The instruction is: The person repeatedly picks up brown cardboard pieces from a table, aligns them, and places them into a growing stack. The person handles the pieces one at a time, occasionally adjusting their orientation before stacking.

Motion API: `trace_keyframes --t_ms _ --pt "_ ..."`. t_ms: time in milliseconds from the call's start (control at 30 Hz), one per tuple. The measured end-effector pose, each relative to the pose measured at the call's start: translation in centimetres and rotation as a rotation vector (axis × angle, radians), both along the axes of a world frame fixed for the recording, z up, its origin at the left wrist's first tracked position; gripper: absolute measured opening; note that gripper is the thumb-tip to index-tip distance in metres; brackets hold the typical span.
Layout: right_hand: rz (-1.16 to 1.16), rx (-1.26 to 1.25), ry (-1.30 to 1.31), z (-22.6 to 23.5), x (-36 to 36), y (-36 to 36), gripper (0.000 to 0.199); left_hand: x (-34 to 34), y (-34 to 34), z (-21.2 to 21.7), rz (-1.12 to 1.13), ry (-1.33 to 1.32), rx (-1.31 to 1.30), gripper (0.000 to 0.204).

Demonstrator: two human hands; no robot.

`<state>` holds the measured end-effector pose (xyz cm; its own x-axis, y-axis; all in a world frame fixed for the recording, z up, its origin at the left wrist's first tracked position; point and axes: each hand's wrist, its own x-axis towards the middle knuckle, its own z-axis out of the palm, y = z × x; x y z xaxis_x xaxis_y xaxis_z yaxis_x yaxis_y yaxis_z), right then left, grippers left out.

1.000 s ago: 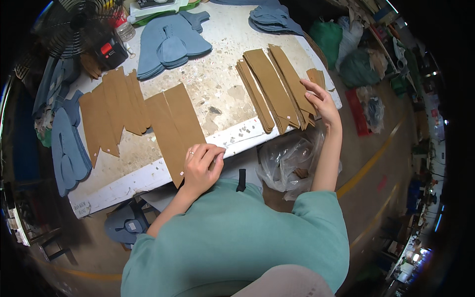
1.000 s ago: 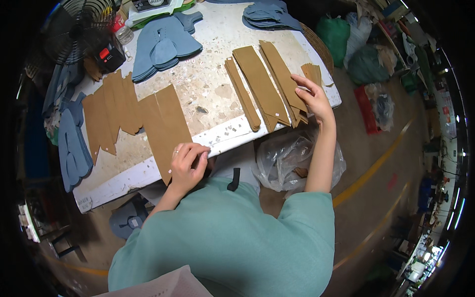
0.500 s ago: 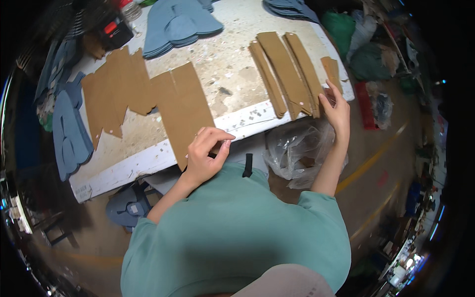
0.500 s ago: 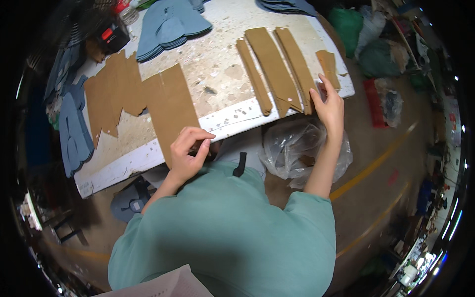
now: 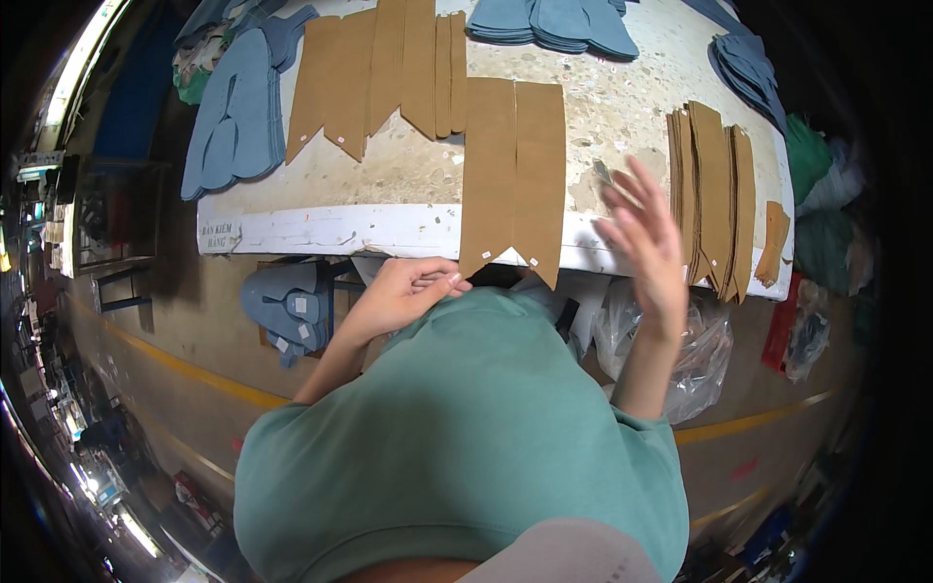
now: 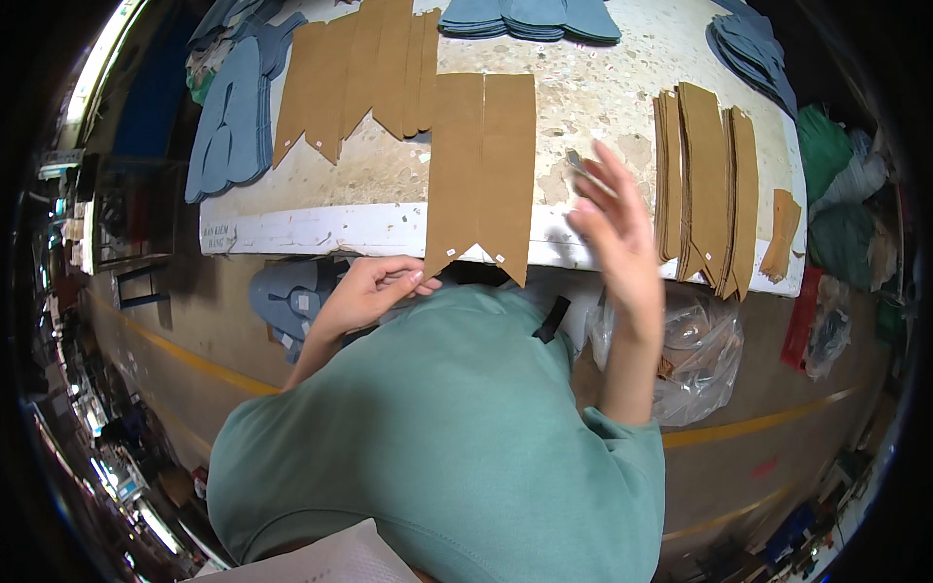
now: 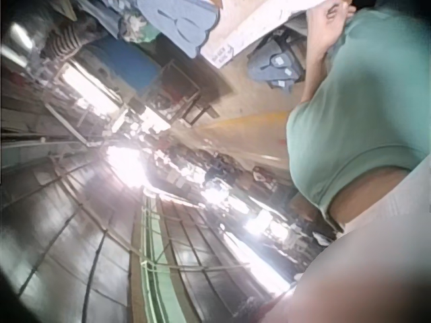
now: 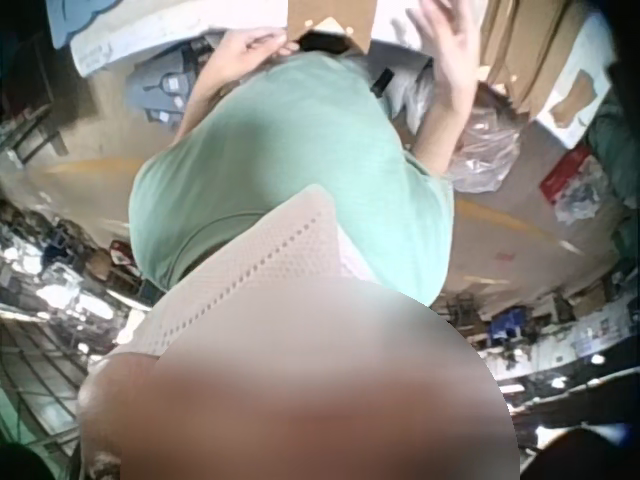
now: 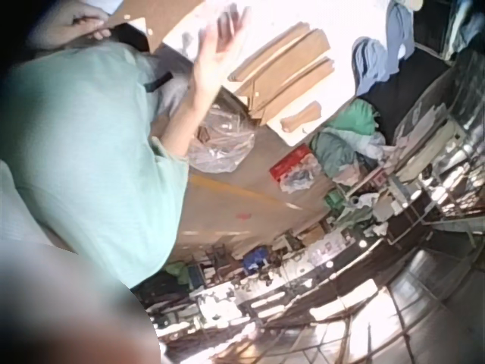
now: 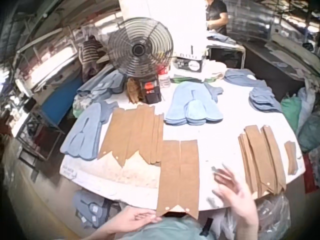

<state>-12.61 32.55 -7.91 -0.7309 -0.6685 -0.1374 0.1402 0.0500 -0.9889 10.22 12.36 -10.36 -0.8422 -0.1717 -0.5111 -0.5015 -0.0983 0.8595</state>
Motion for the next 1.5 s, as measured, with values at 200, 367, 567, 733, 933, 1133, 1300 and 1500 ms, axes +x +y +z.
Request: trace_keyframes --t_ms 200,367,567,733,933,1133,1300,1500 --pt "-0.046 -0.116 -0.075 -3.3 2.2 -5.0 0.060 -1.5 -0.7 -0.8 0.289 0.228 0.060 0.042" --pt "0.059 0.135 0.295 -4.0 3.1 -4.8 0.052 -4.8 -0.4 -1.4 0.332 0.327 0.011 0.063" --pt "0.030 -0.127 -0.314 -2.7 2.7 -3.1 0.057 -4.2 0.7 -1.1 0.322 0.282 0.108 0.062" --pt "0.136 -0.169 -0.464 -2.4 2.7 -3.4 0.062 -2.7 1.8 -0.5 0.272 0.164 0.338 0.044" --pt "0.257 -0.065 -0.278 -3.2 5.4 -4.6 0.060 -2.6 1.9 -0.9 0.319 0.092 0.364 0.040" --pt "0.281 -0.051 -0.294 -2.8 6.0 -3.9 0.062 -2.6 1.9 -1.1 0.365 0.102 0.405 0.039" --pt "0.250 -0.066 -0.059 -3.6 7.0 -4.2 0.063 -2.7 2.2 -1.1 0.300 0.129 0.267 0.040" --pt "0.219 0.218 0.225 -3.0 6.7 -3.4 0.056 -2.6 2.2 -1.1 0.313 0.131 0.263 0.041"
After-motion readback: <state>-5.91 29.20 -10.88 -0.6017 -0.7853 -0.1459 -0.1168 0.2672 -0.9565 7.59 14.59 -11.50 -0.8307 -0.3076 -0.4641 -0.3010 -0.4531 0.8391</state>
